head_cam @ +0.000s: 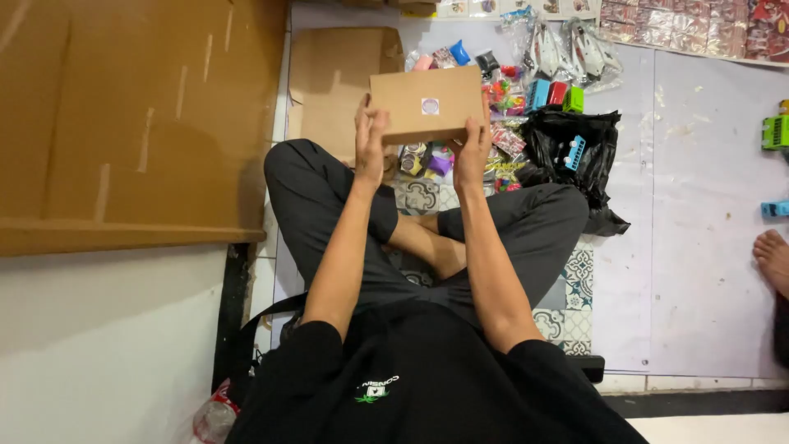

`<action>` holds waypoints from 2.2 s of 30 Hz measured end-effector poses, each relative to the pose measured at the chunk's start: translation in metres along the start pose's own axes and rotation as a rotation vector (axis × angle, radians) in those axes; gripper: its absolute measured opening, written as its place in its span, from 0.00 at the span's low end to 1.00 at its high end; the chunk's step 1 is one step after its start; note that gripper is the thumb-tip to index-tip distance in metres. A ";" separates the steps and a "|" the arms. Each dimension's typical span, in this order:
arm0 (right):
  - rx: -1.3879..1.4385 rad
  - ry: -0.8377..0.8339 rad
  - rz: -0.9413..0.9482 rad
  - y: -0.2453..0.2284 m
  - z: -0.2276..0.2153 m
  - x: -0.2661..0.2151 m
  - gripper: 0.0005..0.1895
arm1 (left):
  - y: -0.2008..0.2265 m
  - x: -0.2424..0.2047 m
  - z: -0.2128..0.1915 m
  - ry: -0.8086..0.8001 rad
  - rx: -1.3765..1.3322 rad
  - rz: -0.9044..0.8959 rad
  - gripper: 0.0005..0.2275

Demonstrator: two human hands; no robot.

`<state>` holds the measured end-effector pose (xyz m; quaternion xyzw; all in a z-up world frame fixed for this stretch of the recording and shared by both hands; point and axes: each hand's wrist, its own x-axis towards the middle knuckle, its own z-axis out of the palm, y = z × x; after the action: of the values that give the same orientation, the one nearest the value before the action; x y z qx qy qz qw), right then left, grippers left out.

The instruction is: Assembling a small cardboard box from a flat template by folding flaps and aligning edges.

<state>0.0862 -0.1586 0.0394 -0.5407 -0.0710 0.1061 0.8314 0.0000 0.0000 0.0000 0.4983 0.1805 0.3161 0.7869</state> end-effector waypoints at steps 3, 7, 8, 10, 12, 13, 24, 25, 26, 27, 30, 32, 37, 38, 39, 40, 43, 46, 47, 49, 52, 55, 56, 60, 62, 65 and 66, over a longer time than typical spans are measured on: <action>0.071 -0.020 0.157 0.008 0.009 0.014 0.37 | 0.047 0.005 0.012 -0.055 0.227 0.104 0.26; 0.038 0.031 0.181 0.011 0.034 0.041 0.34 | 0.052 0.037 0.002 -0.089 0.257 0.066 0.28; 0.017 0.079 0.233 0.009 0.041 0.046 0.28 | 0.049 0.046 -0.004 -0.112 0.307 0.050 0.29; -0.006 0.130 0.288 0.012 0.049 0.053 0.22 | 0.034 0.055 -0.013 -0.136 0.355 0.028 0.29; -0.056 -0.001 0.332 0.022 0.055 0.063 0.30 | 0.015 0.062 -0.021 -0.019 0.289 0.184 0.34; -0.055 -0.003 0.332 0.029 0.058 0.065 0.30 | 0.003 0.057 -0.025 -0.018 0.291 0.186 0.34; -0.731 -0.122 -0.089 0.191 0.032 0.115 0.23 | -0.013 0.028 -0.015 0.710 -0.165 -0.351 0.40; -0.736 -0.122 -0.085 0.181 0.032 0.106 0.23 | -0.023 0.031 -0.018 0.713 -0.166 -0.357 0.40; -0.842 -0.132 -0.317 0.172 0.031 0.097 0.22 | -0.034 0.034 -0.021 0.728 -0.057 -0.349 0.40; -0.938 -0.142 -0.555 0.163 0.033 0.090 0.23 | -0.043 0.038 -0.024 0.741 0.053 -0.337 0.40; -1.068 -0.337 -0.585 0.147 0.040 0.063 0.22 | -0.012 0.026 0.002 0.780 -0.009 -0.339 0.40; -1.060 -0.371 -0.560 0.147 0.041 0.051 0.22 | -0.018 0.019 0.006 0.789 0.002 -0.358 0.40; -1.017 -0.422 -0.533 0.142 0.045 0.041 0.22 | -0.069 0.008 -0.009 0.877 0.218 -0.380 0.37; -1.121 -0.408 -0.536 0.145 0.042 0.041 0.23 | -0.074 0.005 -0.009 0.848 0.259 -0.376 0.37; -1.227 -0.385 -0.538 0.147 0.038 0.042 0.25 | -0.080 0.003 -0.007 0.813 0.300 -0.373 0.37; -1.230 -0.381 -0.542 0.156 0.035 0.047 0.25 | -0.102 0.008 -0.016 0.808 0.298 -0.371 0.37; -1.287 -0.382 -0.586 0.177 0.023 0.054 0.24 | -0.158 0.018 -0.039 0.846 0.642 -0.378 0.32; -1.309 -0.392 -0.619 0.192 0.017 0.055 0.26 | -0.136 0.019 -0.032 0.829 0.717 -0.294 0.37; -1.324 -0.401 -0.622 0.201 0.012 0.060 0.25 | -0.095 0.014 -0.012 0.668 0.746 -0.168 0.33; -1.342 -0.403 -0.626 0.211 0.005 0.068 0.25 | -0.057 0.017 0.007 0.501 0.767 -0.041 0.30; -1.431 -0.451 -0.651 0.201 0.000 0.064 0.23 | -0.070 0.032 -0.005 0.223 0.979 0.049 0.26; -1.234 -0.529 -0.578 0.159 0.000 0.053 0.18 | -0.083 0.047 -0.023 -0.197 1.263 0.193 0.23; -1.137 -0.451 -0.556 0.149 -0.005 0.050 0.17 | -0.086 0.053 -0.025 -0.241 1.295 0.203 0.25; -0.887 0.096 -0.452 0.124 -0.027 0.026 0.13 | -0.102 0.060 -0.024 -0.350 1.421 0.090 0.29; -0.873 0.205 -0.308 0.148 -0.051 0.025 0.09 | -0.119 0.063 -0.008 -0.405 1.452 0.045 0.27; -0.853 0.310 -0.053 0.174 -0.073 0.026 0.06 | -0.137 0.057 0.020 -0.489 1.526 -0.132 0.29; -0.845 0.301 0.054 0.181 -0.077 0.030 0.07 | -0.140 0.056 0.030 -0.509 1.569 -0.263 0.34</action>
<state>0.1149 -0.1483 -0.1570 -0.8440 0.0277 0.0097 0.5355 0.1042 -0.0247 -0.1109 0.9327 0.2218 -0.1180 0.2589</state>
